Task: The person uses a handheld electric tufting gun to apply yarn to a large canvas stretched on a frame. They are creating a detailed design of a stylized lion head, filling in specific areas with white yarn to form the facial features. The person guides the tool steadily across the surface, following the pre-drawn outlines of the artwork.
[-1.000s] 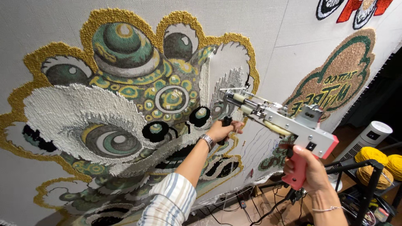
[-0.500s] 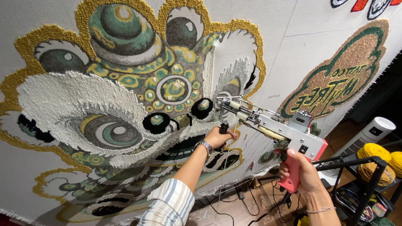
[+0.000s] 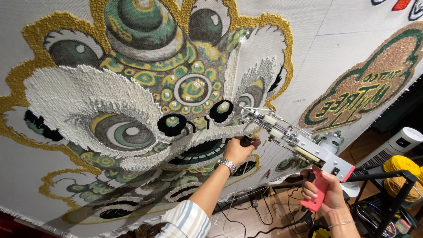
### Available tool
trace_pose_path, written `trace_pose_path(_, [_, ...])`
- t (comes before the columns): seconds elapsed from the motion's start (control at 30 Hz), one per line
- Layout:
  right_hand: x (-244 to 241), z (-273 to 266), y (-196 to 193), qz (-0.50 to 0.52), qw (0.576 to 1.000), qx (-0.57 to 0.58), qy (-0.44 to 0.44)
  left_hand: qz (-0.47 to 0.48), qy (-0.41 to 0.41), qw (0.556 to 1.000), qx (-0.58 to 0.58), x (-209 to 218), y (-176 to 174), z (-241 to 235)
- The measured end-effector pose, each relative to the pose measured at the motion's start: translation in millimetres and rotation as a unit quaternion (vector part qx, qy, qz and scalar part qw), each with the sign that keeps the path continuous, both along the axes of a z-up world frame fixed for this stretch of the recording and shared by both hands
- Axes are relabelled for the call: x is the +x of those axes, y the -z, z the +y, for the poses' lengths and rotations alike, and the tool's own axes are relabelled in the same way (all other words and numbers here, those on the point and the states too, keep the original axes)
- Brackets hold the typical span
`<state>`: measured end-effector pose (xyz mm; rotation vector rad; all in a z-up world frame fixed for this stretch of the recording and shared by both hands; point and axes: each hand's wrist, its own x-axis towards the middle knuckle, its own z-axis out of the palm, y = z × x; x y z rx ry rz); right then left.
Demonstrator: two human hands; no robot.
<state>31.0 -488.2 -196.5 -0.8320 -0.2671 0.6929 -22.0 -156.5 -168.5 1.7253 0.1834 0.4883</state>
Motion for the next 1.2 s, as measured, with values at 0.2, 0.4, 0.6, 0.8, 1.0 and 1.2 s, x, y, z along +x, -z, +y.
trace_pose_path(0.2, [1,-1,8,-0.019,1.000,0.004,-0.007,0.060,-0.024,0.994,0.089,1,4,4])
trace_pose_path(0.4, [-1,-1,11,-0.017,0.999,-0.012,0.032,0.108,-0.009,0.988,0.108,-3,-1,8])
trace_pose_path(0.6, [-9,6,4,-0.021,0.999,-0.026,0.031,0.070,0.003,0.994,0.080,3,10,13])
trace_pose_path(0.8, [-23,33,-23,-0.043,0.980,-0.173,0.090,0.066,-0.013,0.996,0.050,16,22,26])
trace_pose_path(1.0, [-27,46,-31,-0.047,0.979,-0.169,0.100,0.098,-0.021,0.992,0.079,13,10,35])
trace_pose_path(1.2, [-32,49,-39,-0.049,0.977,-0.177,0.105,0.076,-0.034,0.994,0.066,15,10,34])
